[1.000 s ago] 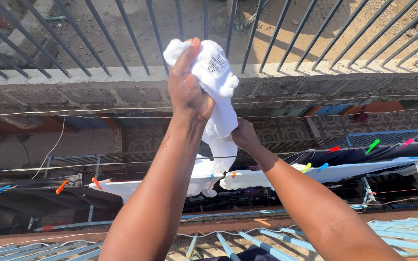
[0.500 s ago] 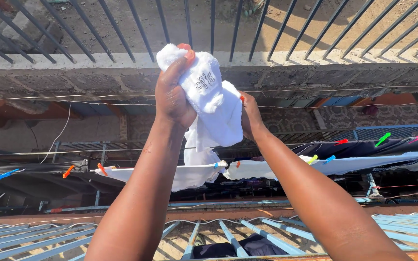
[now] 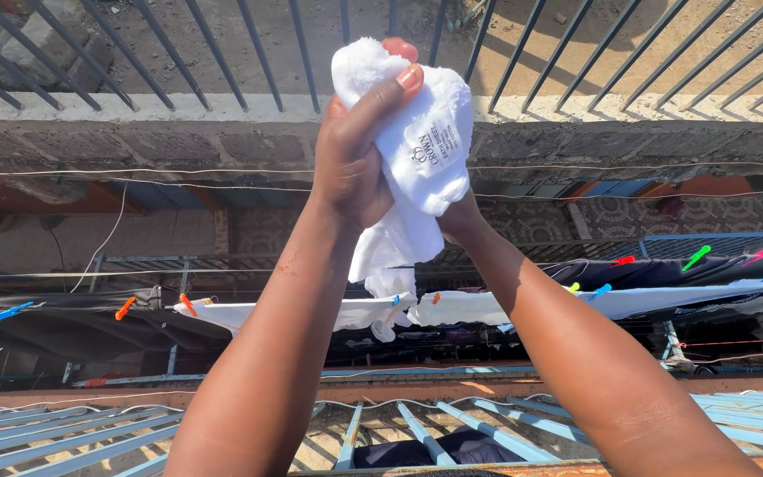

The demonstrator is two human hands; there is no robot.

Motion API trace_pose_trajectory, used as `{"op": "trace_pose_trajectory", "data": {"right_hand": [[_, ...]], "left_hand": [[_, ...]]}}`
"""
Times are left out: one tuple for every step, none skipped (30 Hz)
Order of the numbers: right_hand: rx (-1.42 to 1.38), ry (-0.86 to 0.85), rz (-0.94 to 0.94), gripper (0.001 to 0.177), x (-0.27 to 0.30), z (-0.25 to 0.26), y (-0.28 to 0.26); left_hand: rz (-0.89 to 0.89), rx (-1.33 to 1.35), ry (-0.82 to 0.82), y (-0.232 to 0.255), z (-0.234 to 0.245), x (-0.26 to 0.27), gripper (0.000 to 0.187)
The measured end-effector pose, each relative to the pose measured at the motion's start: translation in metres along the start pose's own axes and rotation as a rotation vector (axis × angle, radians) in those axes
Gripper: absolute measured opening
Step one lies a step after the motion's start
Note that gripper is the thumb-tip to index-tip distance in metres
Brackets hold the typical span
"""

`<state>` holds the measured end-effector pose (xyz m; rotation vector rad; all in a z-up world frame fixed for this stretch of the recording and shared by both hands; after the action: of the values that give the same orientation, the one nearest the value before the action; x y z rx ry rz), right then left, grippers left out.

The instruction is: Hand-washing clothes in a bucket and hanging them on a clothesline to dry.

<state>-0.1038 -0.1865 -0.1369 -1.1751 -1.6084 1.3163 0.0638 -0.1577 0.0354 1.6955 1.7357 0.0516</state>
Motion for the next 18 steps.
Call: {"op": "trace_pose_trajectory", "data": {"right_hand": [[0.000,-0.002,-0.003,0.057,0.004,-0.001,-0.010],[-0.066,0.046,-0.021,0.053,0.008,0.000,-0.020],[-0.134,0.092,-0.035,0.049,0.009,-0.001,-0.031],[-0.135,0.087,-0.034,0.049,0.008,0.008,-0.033],[-0.157,0.155,-0.034,0.046,0.009,0.016,-0.033],[-0.178,0.223,-0.034,0.043,0.011,0.025,-0.032],[-0.182,0.218,-0.041,0.043,0.014,0.022,-0.044],[-0.142,0.374,-0.107,0.042,0.017,0.022,-0.055],[-0.100,0.530,-0.174,0.041,0.022,0.022,-0.067],[-0.103,0.526,-0.180,0.041,0.018,0.030,-0.066],[-0.308,0.452,-0.159,0.048,0.015,0.039,-0.067],[-0.511,0.376,-0.138,0.057,0.011,0.048,-0.067],[-0.513,0.375,-0.141,0.057,0.013,0.051,-0.072],[-0.402,0.411,-0.150,0.055,0.015,0.055,-0.077],[-0.289,0.452,-0.155,0.053,0.019,0.060,-0.083],[-0.290,0.457,-0.156,0.053,0.021,0.055,-0.088],[-0.226,0.518,-0.215,0.053,0.024,0.052,-0.094],[-0.161,0.579,-0.275,0.054,0.026,0.050,-0.100]], "left_hand": [[-0.001,0.000,0.003,0.006,0.002,0.004,0.039],[0.042,-0.142,-0.056,0.010,0.004,0.009,0.044],[0.082,-0.288,-0.118,0.016,0.006,0.012,0.049],[0.079,-0.292,-0.118,0.018,0.015,0.015,0.049],[0.162,-0.338,-0.083,0.019,0.026,0.021,0.053],[0.245,-0.384,-0.048,0.019,0.037,0.028,0.057],[0.246,-0.388,-0.040,0.016,0.049,0.033,0.057],[0.330,-0.385,0.057,0.011,0.062,0.039,0.053],[0.414,-0.380,0.154,0.007,0.075,0.045,0.051],[0.415,-0.384,0.160,0.002,0.086,0.053,0.051],[0.453,-0.352,0.194,-0.003,0.097,0.060,0.051],[0.491,-0.319,0.227,-0.009,0.108,0.068,0.055],[0.492,-0.319,0.231,-0.025,0.134,0.080,0.055],[0.520,-0.687,0.142,-0.041,0.161,0.092,0.045],[0.541,-1.051,0.040,-0.057,0.187,0.103,0.035],[0.545,-1.049,0.037,-0.069,0.190,0.114,0.035],[0.619,-1.402,-0.192,-0.082,0.193,0.124,0.032],[0.677,-1.746,-0.441,-0.096,0.196,0.133,0.031]]}}
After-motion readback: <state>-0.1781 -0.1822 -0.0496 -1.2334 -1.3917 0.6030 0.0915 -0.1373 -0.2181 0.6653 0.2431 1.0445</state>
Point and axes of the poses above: each hand's wrist, its own x-axis away from the middle knuckle, its own z-axis out of the back of the hand, y = z × x, the point moved 2 cm from there along -x, towards the middle knuckle, and after that the axes turned 13 degrees about -z, right-handed, at the moved point
